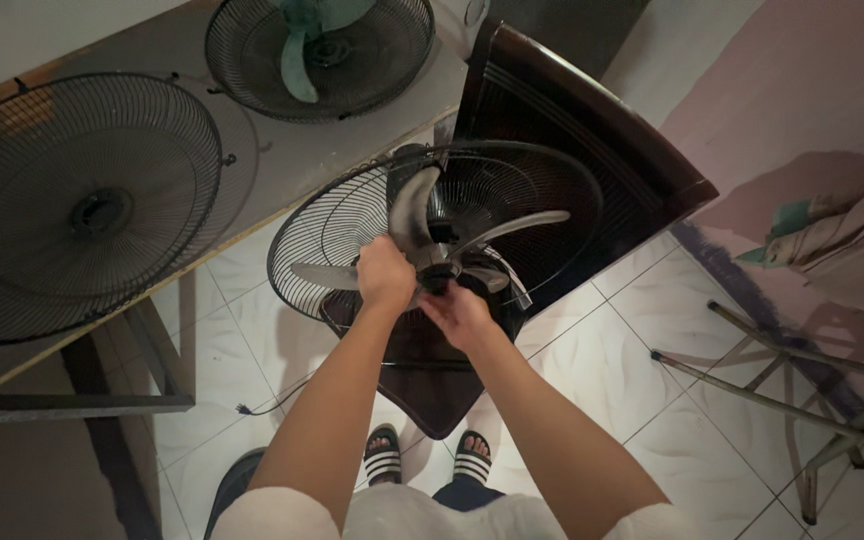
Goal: The person disassembles a standing electric fan by removing the front grille, fan blades, and rear grille, then reassembles the components in reverse order. The person handles the fan parts by hand and places them on a nearby table during disassembly.
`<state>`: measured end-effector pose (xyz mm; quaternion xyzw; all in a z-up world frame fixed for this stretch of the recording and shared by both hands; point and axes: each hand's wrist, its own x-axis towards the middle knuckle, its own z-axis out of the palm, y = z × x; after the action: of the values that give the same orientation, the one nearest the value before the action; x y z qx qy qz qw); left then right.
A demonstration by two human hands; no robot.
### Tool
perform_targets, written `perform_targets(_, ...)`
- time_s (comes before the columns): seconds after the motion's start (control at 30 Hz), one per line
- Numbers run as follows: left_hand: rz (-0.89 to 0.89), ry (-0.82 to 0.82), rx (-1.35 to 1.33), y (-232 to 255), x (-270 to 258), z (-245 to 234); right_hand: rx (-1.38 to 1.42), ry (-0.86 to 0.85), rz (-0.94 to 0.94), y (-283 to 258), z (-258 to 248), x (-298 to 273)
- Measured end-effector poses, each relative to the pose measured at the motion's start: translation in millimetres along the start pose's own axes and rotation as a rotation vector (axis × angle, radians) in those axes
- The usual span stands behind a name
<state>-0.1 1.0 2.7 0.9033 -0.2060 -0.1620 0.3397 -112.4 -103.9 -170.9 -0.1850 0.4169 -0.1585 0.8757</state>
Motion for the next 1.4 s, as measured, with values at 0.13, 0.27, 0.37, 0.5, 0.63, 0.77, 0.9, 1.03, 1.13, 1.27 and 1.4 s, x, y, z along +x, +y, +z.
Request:
perform_targets(0.13,-0.021,-0.005,-0.022,3,-2,-3,-0.021,0.040,-0.084,2,5,-1)
perform_targets(0.27,-0.025,-0.011,-0.044,2,-3,-5,-0.148,0.063,-0.156,2,16,-7)
perform_targets(0.37,0.014,0.014,-0.032,-1,-3,-4,-0.051,0.074,-0.091,2,21,-16)
perform_targets(0.5,0.028,0.033,-0.027,-4,-1,-2,0.036,0.052,-0.016,2,23,-23)
perform_targets(0.63,0.028,0.035,-0.033,-4,0,1,-0.027,-0.074,-0.144,4,22,-18)
perform_targets(0.77,0.024,0.023,-0.015,-3,2,-1,-0.107,-0.071,-0.144,10,22,-16)
perform_targets(0.9,0.014,0.016,-0.031,-6,0,-1,0.056,0.016,-0.029,13,20,-29)
perform_targets(1.03,0.015,0.044,-0.026,-8,0,-1,0.216,0.053,-0.027,7,21,-44)
perform_targets(1.13,0.003,0.041,-0.107,-17,-1,0,0.145,0.026,-0.083,2,15,-59)
perform_targets(1.27,-0.118,-0.108,-0.384,-38,2,6,-0.093,-0.047,-0.170,-4,12,-81)
perform_targets(1.4,-0.126,-0.088,-0.536,-65,7,26,-0.241,-0.153,-0.231,-15,19,-99)
